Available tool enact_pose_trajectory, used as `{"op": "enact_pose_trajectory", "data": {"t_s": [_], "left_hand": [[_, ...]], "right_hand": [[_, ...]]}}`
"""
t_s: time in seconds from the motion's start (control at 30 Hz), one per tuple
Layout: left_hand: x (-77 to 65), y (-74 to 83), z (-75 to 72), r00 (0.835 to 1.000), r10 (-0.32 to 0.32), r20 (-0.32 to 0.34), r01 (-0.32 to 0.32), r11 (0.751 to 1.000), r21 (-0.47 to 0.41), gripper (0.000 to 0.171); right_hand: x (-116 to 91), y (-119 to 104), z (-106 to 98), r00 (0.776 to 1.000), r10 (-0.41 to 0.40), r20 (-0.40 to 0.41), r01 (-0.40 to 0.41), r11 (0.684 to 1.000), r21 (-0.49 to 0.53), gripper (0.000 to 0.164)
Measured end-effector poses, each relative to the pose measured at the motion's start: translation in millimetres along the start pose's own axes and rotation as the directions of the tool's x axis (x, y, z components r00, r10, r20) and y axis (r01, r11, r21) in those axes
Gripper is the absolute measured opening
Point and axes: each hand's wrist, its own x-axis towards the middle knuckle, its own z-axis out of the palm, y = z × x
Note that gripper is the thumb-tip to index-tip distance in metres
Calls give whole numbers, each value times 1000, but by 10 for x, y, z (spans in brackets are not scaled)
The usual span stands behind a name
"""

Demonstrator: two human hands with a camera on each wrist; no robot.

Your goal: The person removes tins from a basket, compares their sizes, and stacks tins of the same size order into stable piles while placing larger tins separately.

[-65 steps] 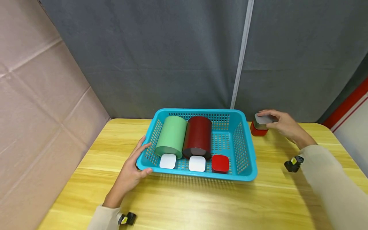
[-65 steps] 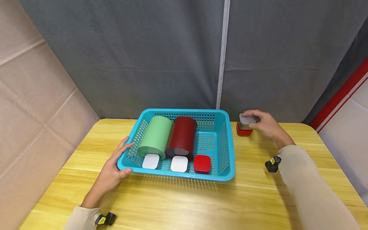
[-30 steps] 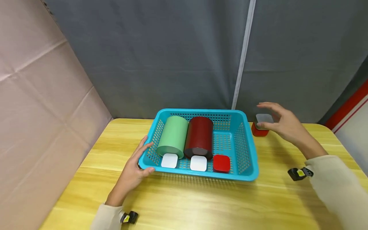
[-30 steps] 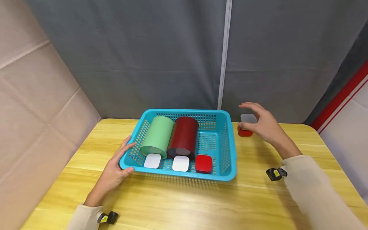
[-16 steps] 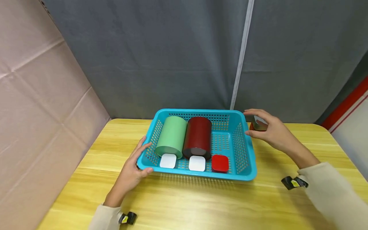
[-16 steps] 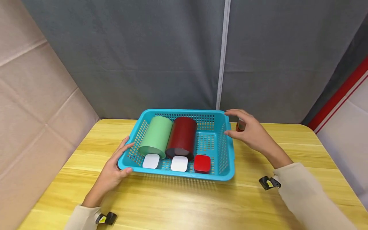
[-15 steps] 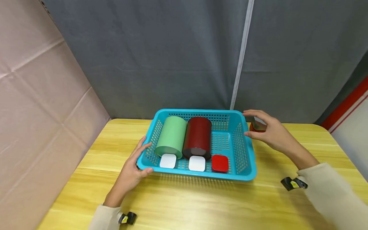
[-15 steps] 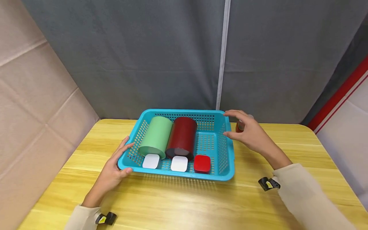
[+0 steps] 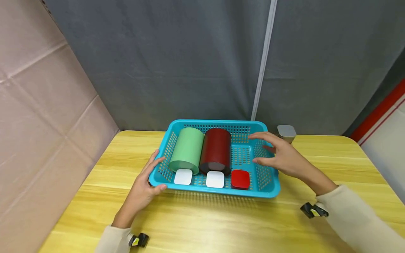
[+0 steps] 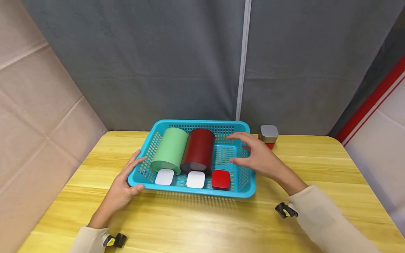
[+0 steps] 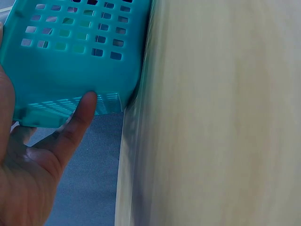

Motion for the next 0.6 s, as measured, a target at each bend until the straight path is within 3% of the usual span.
{"op": "enact_pose_trajectory", "data": {"t_s": [0.2,0.6], "left_hand": [[-4,-2,-9,1000,15,2,-15,1000,-5,85],[0,-2,1,1000,-1,0,1,1000,-12,85]], "right_hand": [[23,-20,138,999,21,38,-21,1000,0,62],[44,-90,360,996,35,82,-24,992,-125,57]]}}
